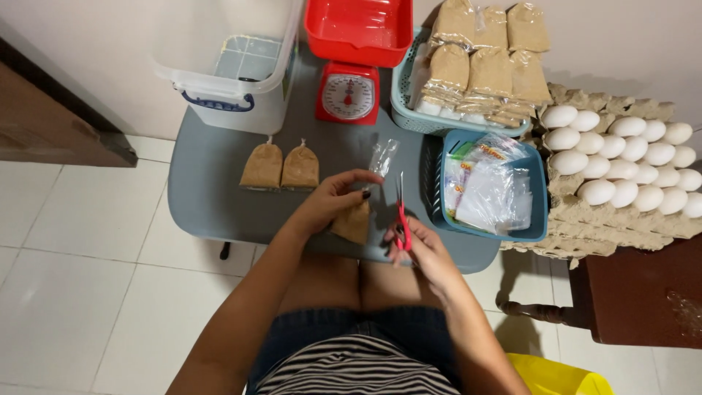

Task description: Trim the excess plastic from the tops of small bags and arrange them on a table.

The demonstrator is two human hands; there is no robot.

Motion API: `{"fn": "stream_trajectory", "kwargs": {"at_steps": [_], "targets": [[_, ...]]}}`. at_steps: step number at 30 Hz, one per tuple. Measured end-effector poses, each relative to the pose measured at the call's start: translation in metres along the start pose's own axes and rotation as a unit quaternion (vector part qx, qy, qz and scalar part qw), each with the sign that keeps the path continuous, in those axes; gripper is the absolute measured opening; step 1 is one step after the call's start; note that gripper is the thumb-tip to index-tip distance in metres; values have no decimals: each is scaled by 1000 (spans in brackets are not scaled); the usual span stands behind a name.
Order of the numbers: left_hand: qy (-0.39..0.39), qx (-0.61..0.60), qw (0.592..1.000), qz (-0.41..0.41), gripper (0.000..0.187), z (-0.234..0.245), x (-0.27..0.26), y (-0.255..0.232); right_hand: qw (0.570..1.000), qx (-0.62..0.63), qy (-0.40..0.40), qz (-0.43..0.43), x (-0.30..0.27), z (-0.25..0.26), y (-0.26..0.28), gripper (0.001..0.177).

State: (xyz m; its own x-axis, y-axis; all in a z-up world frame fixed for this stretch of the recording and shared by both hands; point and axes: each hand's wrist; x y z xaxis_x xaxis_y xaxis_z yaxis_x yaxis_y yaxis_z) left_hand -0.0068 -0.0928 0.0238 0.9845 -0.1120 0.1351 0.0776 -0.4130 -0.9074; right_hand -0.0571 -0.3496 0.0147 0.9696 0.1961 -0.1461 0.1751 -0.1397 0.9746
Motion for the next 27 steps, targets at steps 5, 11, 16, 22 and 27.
{"fn": "stream_trajectory", "kwargs": {"at_steps": [5,11,16,22,27], "targets": [[106,-35,991,73,38,15,3,2,989,-42,94,-109,-15,12,17,34],[153,-9,984,97,35,14,10,-5,983,-77,103,-127,-4,28,17,29],[173,-7,978,113,38,19,10,-1,985,-50,100,-133,1,33,20,24],[186,-7,974,131,41,24,14,7,986,-10,103,-132,12,50,-8,20],[195,-1,971,141,42,31,16,21,986,6,104,-127,19,59,-25,19]]}}
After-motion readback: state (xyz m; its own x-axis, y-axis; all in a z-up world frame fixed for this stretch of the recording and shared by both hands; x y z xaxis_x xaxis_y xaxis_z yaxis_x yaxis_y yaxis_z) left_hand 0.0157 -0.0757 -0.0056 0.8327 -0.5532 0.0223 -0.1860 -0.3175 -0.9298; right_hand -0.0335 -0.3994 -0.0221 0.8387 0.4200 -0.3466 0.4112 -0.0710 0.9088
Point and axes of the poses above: each hand's wrist, its own x-axis towards the middle knuckle, its own z-axis out of the back of the hand, y = z × x, and after that the axes turned 10 degrees about -y, right-handed
